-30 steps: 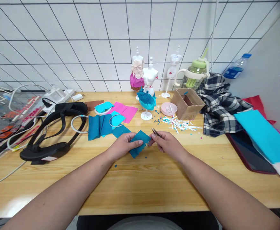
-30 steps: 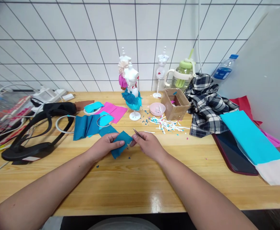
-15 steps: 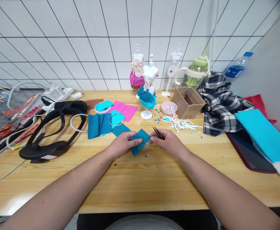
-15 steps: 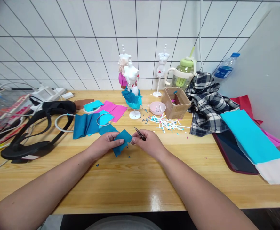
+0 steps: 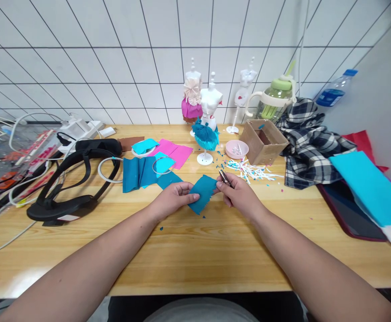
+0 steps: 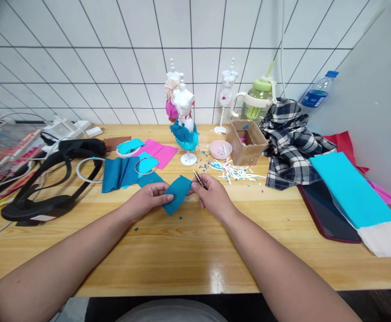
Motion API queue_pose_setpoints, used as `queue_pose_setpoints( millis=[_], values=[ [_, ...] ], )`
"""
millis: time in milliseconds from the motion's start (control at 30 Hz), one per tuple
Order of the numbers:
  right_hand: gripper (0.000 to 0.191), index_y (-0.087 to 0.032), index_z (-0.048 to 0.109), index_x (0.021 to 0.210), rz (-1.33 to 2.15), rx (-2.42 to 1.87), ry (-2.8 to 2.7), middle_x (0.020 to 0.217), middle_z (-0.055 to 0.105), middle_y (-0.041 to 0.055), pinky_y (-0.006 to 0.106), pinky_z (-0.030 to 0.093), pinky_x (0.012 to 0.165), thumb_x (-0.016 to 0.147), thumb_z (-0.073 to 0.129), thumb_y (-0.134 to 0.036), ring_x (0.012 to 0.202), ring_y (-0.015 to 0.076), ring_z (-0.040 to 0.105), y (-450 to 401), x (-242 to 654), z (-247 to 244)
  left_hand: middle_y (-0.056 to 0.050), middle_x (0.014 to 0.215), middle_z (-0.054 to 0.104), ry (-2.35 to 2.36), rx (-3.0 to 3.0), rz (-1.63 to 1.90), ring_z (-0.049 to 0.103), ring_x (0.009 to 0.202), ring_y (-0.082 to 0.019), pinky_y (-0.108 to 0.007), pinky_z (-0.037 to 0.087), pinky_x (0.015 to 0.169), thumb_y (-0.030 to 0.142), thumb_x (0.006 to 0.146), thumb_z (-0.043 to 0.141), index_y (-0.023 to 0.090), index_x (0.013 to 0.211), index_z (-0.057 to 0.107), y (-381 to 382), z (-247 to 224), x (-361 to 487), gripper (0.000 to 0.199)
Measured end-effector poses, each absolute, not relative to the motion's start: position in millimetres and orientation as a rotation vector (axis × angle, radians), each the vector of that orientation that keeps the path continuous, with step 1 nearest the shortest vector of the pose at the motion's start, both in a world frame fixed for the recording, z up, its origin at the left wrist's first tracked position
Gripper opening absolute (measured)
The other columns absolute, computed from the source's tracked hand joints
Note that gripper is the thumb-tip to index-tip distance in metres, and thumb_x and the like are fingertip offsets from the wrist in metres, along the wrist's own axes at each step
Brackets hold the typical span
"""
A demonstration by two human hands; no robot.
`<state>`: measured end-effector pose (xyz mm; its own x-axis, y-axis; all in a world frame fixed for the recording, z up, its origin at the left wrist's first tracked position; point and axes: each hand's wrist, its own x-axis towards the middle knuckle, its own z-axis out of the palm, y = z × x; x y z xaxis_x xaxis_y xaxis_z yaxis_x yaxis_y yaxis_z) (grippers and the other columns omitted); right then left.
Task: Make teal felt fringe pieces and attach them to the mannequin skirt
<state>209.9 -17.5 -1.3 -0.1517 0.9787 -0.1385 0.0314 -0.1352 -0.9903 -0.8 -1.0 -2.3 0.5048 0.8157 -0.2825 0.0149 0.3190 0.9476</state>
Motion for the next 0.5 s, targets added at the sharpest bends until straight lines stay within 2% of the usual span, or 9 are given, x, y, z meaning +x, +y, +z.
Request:
queue_pose_setpoints(
  millis=[367,500],
  values=[
    [0.03,-0.02,0.047,0.089,1.419,-1.258,-1.202,0.071,0.06,-0.0043,0.018,0.026,0.032,0.076,0.06,-0.044,0.034,0.0027,0.038,-18.0,209.8,4.9,-0.005,0.085,0.074,0.903,1.151,0.626,0.067,0.076,-0.017,-0.03,0.05,0.079,0.037,0.066,0.08,0.014,0.083,0.067,-1.3,-2.7,-2.0,0.031],
    [0.027,-0.02,0.047,0.09,1.456,-1.269,-1.247,0.072,0.062,-0.0039,0.017,0.028,0.033,0.078,0.058,-0.042,0.034,0.0033,0.042,-21.2,204.3,2.7,-0.009,0.101,0.074,0.815,1.212,0.572,0.067,0.093,-0.024,-0.037,0.049,0.089,0.042,0.07,0.076,0.014,0.096,0.07,-2.6,0.9,-1.6,0.039]
  ],
)
